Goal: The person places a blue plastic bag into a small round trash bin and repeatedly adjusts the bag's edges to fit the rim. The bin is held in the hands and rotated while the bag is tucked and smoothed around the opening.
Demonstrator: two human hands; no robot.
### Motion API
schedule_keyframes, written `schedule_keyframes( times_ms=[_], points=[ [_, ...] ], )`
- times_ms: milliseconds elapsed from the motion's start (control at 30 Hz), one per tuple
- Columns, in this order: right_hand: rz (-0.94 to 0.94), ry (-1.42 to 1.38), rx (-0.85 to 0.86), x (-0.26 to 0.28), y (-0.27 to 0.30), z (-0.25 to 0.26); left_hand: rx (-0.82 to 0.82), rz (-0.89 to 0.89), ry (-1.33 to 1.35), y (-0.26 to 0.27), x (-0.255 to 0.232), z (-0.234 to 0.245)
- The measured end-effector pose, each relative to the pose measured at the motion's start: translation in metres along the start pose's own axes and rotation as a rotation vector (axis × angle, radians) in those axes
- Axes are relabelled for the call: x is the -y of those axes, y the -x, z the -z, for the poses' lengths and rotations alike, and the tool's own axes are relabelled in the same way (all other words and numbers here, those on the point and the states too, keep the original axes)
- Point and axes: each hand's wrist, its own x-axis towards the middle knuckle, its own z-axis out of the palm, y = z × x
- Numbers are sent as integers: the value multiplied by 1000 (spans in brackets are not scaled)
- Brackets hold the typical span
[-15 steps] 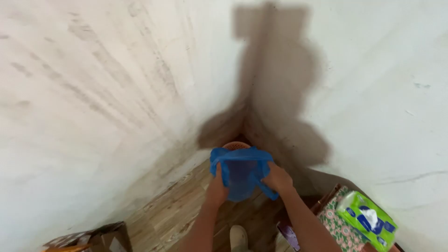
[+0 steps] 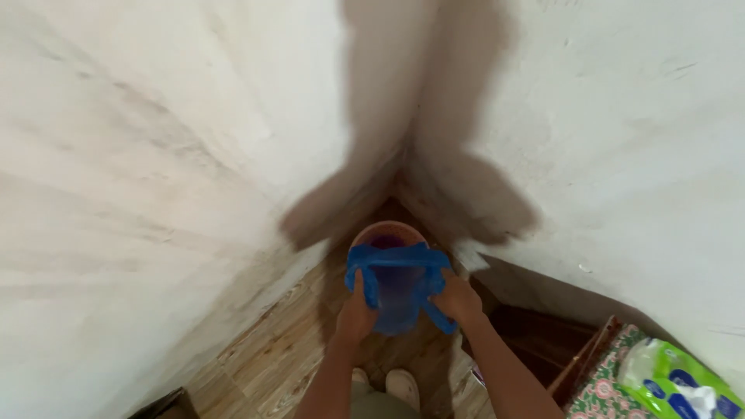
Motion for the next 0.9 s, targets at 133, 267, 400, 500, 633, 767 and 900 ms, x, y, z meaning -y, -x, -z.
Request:
schedule_keyframes(
  times_ms=[133,267,400,500,633,767,900],
  points=[
    [-45,-51,36,0,-39,-17,-22,-78,43,-69,36,-28],
    [-9,-57,38,-10,-86,-50,-36,-71,21,-115,66,-51],
    [-30,-59,30,-20,-131,-81,-68,-60,-5,-164,91,-70],
    [55,-41,-142,-51,-181,-130,-92,-49,-20,-196,108,-76],
    [38,52,-258,-55,-201,-155,-198,62,-594,-209,95,-75],
    [129,67,-466,-68,-222,-185,-681,-159,-751,-259,158,-122],
    [96,144,-445,-86,-237,-195,-518,-21,-660,-249,148,-93]
  ],
)
